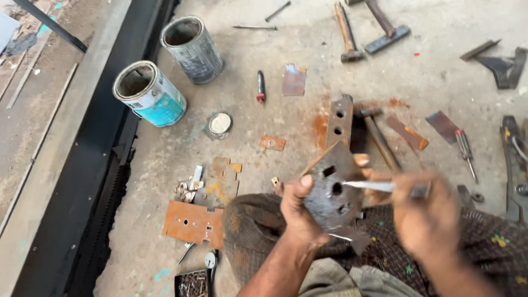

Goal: The person assembles a metal lock mechanism by fitting a metal plate onto a rusty rectangular sheet and inserting a small brass component. They then use a hammer and punch to drive a pin into a hole on the metal plate.

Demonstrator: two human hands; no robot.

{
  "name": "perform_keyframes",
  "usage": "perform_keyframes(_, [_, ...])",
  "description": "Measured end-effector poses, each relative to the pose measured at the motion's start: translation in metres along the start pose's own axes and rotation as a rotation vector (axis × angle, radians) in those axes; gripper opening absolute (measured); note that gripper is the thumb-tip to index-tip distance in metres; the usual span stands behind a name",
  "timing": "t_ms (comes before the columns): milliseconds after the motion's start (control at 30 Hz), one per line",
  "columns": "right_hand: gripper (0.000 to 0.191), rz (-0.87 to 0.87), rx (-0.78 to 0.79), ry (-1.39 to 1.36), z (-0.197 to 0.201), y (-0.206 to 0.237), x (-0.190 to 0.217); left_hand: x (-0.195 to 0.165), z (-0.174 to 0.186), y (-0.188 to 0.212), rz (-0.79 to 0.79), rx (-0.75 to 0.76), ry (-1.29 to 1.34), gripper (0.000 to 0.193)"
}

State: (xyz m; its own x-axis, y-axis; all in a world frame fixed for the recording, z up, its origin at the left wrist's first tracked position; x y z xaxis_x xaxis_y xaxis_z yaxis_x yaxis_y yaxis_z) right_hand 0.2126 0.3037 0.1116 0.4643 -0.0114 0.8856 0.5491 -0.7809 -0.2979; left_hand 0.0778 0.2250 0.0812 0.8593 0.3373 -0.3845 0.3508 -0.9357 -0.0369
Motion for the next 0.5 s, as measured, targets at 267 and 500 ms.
perform_keyframes(267, [0.016,-0.015,0.153,0.782,-0.003,0.000,-0.005,-0.007,-0.003,0.003,-0.181,0.008,-0.611,0.090])
perform_keyframes(500, [0.017,0.058,0.025,0.249,-0.016,-0.004,0.011,-0.029,-0.025,0.005,-0.321,0.087,-0.747,0.093])
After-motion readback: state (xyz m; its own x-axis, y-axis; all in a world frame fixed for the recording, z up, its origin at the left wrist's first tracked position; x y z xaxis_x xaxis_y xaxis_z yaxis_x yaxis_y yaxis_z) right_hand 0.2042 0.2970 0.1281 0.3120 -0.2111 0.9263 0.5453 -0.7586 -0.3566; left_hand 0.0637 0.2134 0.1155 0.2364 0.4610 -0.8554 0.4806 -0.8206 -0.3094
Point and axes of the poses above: each hand's wrist, its own y-axis away from the middle knuckle, its own z-axis out of the back of the hand, x = y × z, the point moved 8 cm from there along -y, towards the middle knuckle, and after that the axes turned 4 degrees about -z, right-handed, at the moved point
